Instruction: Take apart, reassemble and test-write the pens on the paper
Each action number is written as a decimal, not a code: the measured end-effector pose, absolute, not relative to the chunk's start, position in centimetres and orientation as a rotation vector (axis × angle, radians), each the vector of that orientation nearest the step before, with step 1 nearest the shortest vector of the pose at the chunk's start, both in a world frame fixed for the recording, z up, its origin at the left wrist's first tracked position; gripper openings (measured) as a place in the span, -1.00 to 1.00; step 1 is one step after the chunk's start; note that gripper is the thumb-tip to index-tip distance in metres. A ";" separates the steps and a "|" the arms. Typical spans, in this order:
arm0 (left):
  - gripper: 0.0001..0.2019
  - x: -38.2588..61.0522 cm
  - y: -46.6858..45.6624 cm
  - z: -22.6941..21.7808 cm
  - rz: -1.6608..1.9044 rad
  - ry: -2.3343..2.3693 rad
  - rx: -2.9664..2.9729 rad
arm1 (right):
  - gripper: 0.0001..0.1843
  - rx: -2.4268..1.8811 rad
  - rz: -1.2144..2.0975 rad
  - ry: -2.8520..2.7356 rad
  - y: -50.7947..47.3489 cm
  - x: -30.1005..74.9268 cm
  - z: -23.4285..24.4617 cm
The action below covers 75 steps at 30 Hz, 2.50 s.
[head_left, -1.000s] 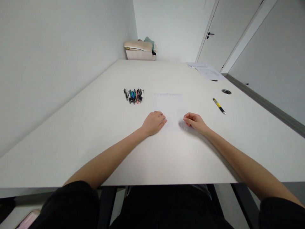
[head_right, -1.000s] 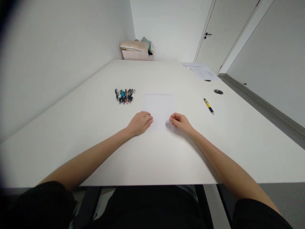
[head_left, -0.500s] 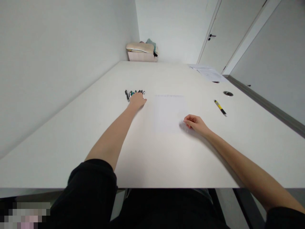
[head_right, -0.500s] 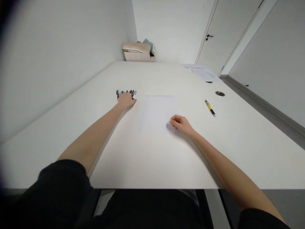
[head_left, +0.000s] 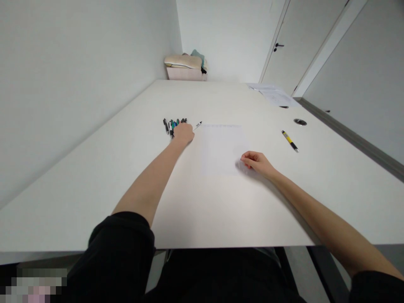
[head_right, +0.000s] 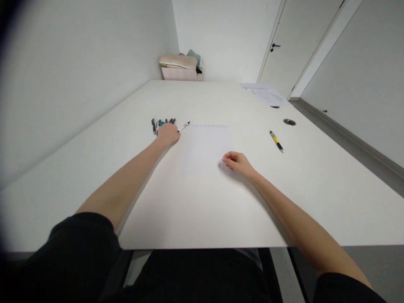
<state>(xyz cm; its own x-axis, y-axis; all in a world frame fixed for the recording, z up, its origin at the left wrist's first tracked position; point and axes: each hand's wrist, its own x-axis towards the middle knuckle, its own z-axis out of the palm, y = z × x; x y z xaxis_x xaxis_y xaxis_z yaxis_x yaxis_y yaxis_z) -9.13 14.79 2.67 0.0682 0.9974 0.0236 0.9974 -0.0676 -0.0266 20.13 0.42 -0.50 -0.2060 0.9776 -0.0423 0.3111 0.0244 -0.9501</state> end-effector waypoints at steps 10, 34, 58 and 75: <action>-0.64 -9.6 15.1 1.6 -0.103 -2.122 -2.194 | -0.69 -1.335 1.213 -1.612 0.5 20.2 -0.5; -0.88 -2.9 3.2 2.9 -1.301 -1.335 -3.024 | -0.40 -1.202 1.148 -1.232 0.5 20.6 1.0; -0.83 -2.6 1.9 -0.2 -1.883 -1.551 -2.728 | -0.59 -1.241 -0.108 -1.966 0.1 20.1 0.6; -0.76 -2.5 2.1 -1.0 -1.614 -1.333 -2.812 | -0.67 -1.388 -0.481 -2.300 -0.9 17.7 1.1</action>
